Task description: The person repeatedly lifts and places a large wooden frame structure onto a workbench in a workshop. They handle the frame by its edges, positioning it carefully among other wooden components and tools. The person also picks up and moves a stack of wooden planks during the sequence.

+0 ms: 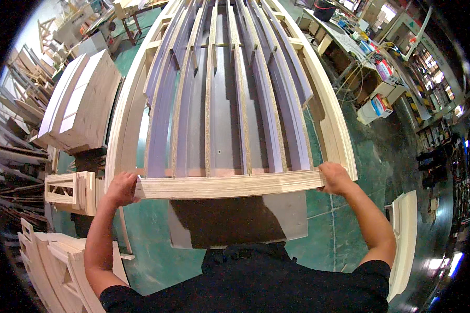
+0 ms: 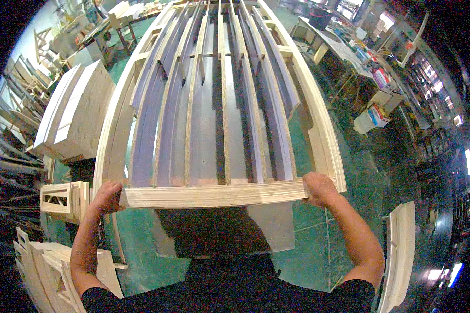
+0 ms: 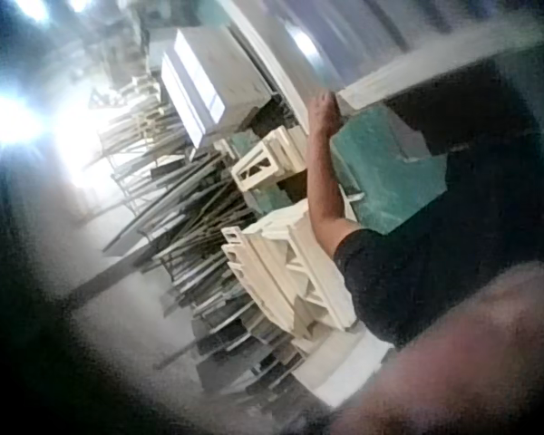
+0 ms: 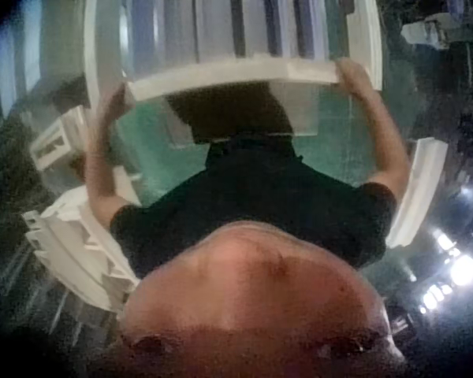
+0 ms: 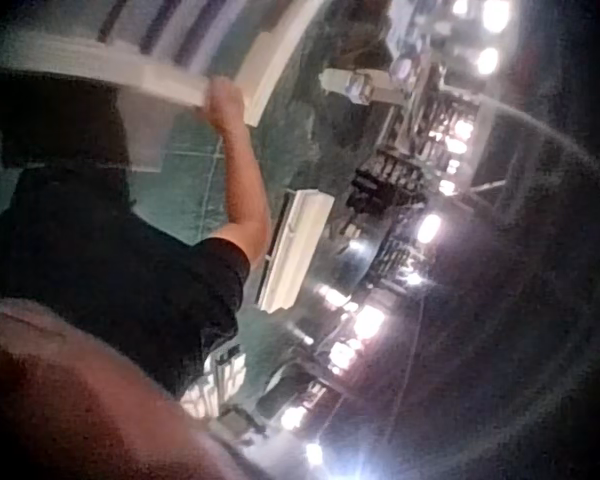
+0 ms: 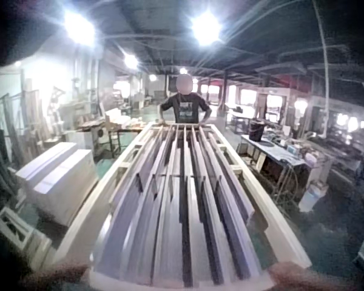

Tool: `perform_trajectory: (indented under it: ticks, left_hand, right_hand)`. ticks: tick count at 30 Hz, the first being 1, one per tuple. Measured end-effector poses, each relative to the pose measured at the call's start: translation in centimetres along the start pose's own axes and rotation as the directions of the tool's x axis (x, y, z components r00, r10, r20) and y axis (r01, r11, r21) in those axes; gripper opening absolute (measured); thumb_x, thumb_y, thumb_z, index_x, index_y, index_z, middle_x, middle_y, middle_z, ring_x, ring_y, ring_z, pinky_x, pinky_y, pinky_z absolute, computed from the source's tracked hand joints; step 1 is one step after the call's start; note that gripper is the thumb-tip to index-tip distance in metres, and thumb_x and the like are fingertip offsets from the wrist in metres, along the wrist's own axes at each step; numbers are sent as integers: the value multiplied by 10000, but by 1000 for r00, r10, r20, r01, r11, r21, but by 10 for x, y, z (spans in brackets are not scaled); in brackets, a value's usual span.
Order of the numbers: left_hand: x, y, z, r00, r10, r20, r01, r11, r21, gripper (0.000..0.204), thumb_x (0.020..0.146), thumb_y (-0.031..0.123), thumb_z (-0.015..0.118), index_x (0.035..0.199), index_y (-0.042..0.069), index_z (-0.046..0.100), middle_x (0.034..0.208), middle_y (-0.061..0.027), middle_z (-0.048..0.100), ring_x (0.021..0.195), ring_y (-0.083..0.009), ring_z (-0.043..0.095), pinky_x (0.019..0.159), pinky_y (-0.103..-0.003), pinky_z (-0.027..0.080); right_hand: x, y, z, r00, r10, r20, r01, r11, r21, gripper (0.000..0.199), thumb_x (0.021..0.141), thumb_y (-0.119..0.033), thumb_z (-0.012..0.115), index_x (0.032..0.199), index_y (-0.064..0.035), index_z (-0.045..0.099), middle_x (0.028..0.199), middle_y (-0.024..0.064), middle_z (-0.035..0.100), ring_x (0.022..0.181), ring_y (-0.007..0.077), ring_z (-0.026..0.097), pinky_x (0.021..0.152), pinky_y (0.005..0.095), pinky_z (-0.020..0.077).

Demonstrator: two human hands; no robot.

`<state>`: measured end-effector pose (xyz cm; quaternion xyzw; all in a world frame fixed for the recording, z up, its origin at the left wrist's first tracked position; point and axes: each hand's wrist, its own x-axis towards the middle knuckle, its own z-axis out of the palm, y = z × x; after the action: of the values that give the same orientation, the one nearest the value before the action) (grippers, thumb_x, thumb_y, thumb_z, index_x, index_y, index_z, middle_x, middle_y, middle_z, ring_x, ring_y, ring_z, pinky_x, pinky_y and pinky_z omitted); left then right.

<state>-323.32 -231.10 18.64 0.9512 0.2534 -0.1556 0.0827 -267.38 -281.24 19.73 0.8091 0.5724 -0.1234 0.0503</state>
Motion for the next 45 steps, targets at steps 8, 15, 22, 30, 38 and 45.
perform_trajectory:
  ticks: [8,15,22,30,38,45]
  left_hand:
    - [-6,10,-14,999,31,-40,-30,999,36,677,597,298,934,1140,90,586,1155,-119,634,1152,-344,580,1005,-464,486]
    - [-10,39,-16,994,52,-98,-53,999,0,719,578,282,952,1148,73,566,1186,-138,627,1158,-354,581,1013,-460,486]
    - [-2,98,-35,996,-60,72,57,998,41,687,593,299,964,1079,68,537,1061,-169,652,1073,-393,620,951,-479,500]
    - [57,275,-57,991,-127,51,128,992,-9,670,559,310,961,995,60,520,992,-175,660,1015,-415,635,881,-494,517]
    - [116,381,-79,988,-147,46,147,989,9,674,518,296,968,981,71,532,932,-173,676,954,-418,653,829,-496,530]
    - [187,426,-83,997,-70,30,71,997,-13,688,499,325,969,972,72,538,944,-165,681,955,-424,655,806,-484,528]
  right_hand:
    - [-11,-1,-6,1000,26,-9,-26,999,-26,659,633,-317,927,1157,-72,611,1085,158,653,1068,385,624,918,480,519]
    - [-25,19,-14,1000,12,-27,-14,998,-58,650,636,-337,920,1128,-57,600,1074,166,658,1066,399,630,913,488,519]
    - [-49,69,-1,990,112,87,-109,994,-29,616,640,-343,911,1092,-62,600,1026,161,675,1034,393,650,886,484,520]
    - [-98,258,-34,996,32,82,-26,997,-77,661,622,-379,930,1097,-84,576,1087,153,651,1095,381,613,907,478,467]
    - [-118,371,-36,989,48,138,-43,998,-43,704,603,-411,938,1080,-71,547,1081,162,632,1092,380,601,899,473,442]
    - [-115,458,-50,993,21,120,-12,997,-75,752,573,-374,939,1119,-50,537,1078,190,673,1078,422,658,890,570,493]
